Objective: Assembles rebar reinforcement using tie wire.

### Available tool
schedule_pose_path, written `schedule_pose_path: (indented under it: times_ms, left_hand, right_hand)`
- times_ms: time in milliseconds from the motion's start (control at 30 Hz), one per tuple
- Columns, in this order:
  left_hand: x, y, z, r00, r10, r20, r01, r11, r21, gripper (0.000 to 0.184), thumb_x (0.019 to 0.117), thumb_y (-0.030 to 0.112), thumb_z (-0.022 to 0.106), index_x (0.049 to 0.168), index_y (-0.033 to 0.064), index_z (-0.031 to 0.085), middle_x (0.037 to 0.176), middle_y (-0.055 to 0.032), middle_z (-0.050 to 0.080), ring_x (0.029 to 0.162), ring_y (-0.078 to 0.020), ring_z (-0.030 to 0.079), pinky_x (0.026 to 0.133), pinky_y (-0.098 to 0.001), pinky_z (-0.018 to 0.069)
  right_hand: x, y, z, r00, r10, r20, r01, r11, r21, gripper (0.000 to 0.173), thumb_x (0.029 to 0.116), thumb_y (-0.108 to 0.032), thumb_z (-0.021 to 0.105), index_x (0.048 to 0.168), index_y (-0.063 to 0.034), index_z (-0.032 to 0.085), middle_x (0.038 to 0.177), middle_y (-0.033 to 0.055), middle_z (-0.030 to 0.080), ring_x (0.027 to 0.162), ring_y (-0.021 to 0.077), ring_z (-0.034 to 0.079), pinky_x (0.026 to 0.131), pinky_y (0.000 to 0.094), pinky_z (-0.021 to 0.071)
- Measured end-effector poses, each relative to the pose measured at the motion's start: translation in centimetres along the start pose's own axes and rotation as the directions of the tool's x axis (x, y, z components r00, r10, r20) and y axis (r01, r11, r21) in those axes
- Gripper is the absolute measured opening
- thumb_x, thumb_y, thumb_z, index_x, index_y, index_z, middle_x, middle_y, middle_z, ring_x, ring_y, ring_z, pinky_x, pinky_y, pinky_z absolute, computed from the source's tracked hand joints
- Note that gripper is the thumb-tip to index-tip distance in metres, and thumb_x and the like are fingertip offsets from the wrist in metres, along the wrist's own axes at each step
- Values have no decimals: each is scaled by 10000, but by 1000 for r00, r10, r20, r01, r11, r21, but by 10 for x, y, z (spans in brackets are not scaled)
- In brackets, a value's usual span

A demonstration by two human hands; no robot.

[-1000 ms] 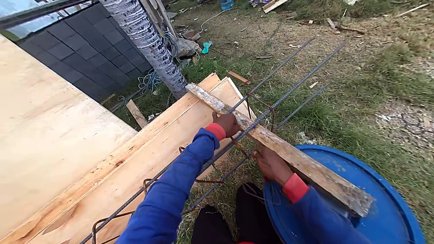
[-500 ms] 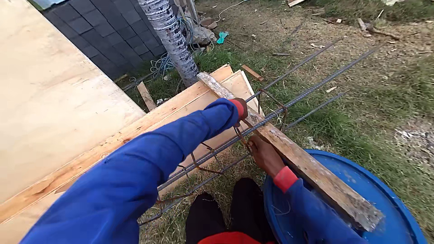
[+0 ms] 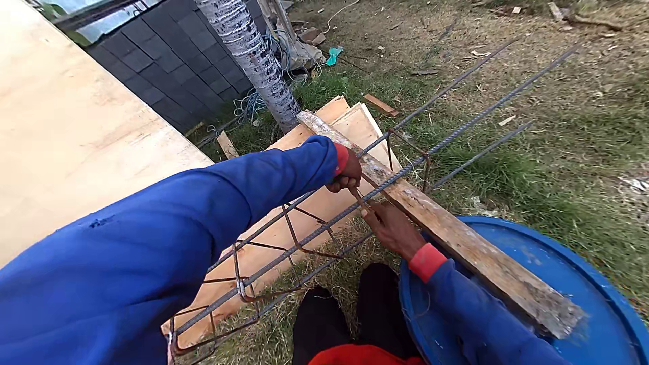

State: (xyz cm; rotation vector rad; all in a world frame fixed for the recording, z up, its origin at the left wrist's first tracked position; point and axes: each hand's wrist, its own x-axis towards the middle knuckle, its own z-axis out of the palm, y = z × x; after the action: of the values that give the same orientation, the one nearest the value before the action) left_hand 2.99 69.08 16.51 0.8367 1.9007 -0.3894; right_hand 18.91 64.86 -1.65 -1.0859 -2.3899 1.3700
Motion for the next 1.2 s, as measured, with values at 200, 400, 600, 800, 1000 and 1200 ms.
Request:
schedule_pose_path:
  times_ms: [200, 400, 600, 800, 1000, 1200]
  left_hand:
    - [-12, 3, 8, 996, -52, -69, 46, 996, -82, 207, 1033, 158, 531, 1032, 40, 702, 553, 22, 464, 386, -44, 379, 383, -175, 338]
    - [-19, -8, 30, 985, -3, -175, -24, 988, -155, 161, 1030, 155, 555, 977, 53, 668, 577, 9, 490, 398, -68, 404, 394, -202, 367]
    - [-14, -30, 84, 906, 207, -369, -231, 973, -20, 326, 1066, 229, 513, 938, -1, 705, 716, -111, 642, 600, -213, 606, 616, -419, 528]
    - [-5, -61, 143, 709, 326, -626, -433, 901, -22, 338, 1089, 228, 491, 828, 56, 620, 597, -83, 537, 493, -224, 541, 472, -421, 465]
    - [8, -70, 130, 716, 300, -630, -566, 778, -272, 324, 1082, 235, 513, 916, 26, 697, 624, -72, 589, 528, -197, 574, 531, -396, 515]
    - [2, -68, 105, 819, 229, -526, -535, 637, -555, 276, 1068, 181, 538, 1036, -26, 718, 583, -41, 569, 435, -104, 454, 435, -264, 398]
  right_hand:
    - [1, -2, 1, 998, -49, -26, 49, 999, -6, 575, 1085, -538, 355, 1315, -88, 629, 1104, 146, 614, 996, 295, 659, 866, 512, 564]
    - [-1, -4, 4, 994, -64, -91, 57, 996, -75, 496, 1105, -430, 394, 1369, -73, 616, 1166, 175, 638, 1004, 322, 684, 887, 514, 574]
    - [-5, -3, 3, 969, -169, -182, 162, 985, -52, 384, 1114, -319, 428, 1207, -37, 671, 1045, 180, 702, 942, 345, 707, 853, 546, 573]
    - [-3, -4, -1, 968, -171, -186, 164, 985, -54, 378, 1109, -353, 435, 1091, -73, 688, 829, 126, 684, 763, 293, 692, 704, 529, 564]
    - [0, 6, 1, 964, -207, -166, 206, 978, -24, 403, 1108, -389, 420, 1137, -88, 685, 905, 113, 673, 778, 267, 673, 716, 521, 571]
    - [-2, 3, -4, 984, -154, -90, 155, 988, -4, 469, 1107, -422, 405, 1291, -73, 658, 991, 153, 632, 843, 293, 657, 747, 524, 560]
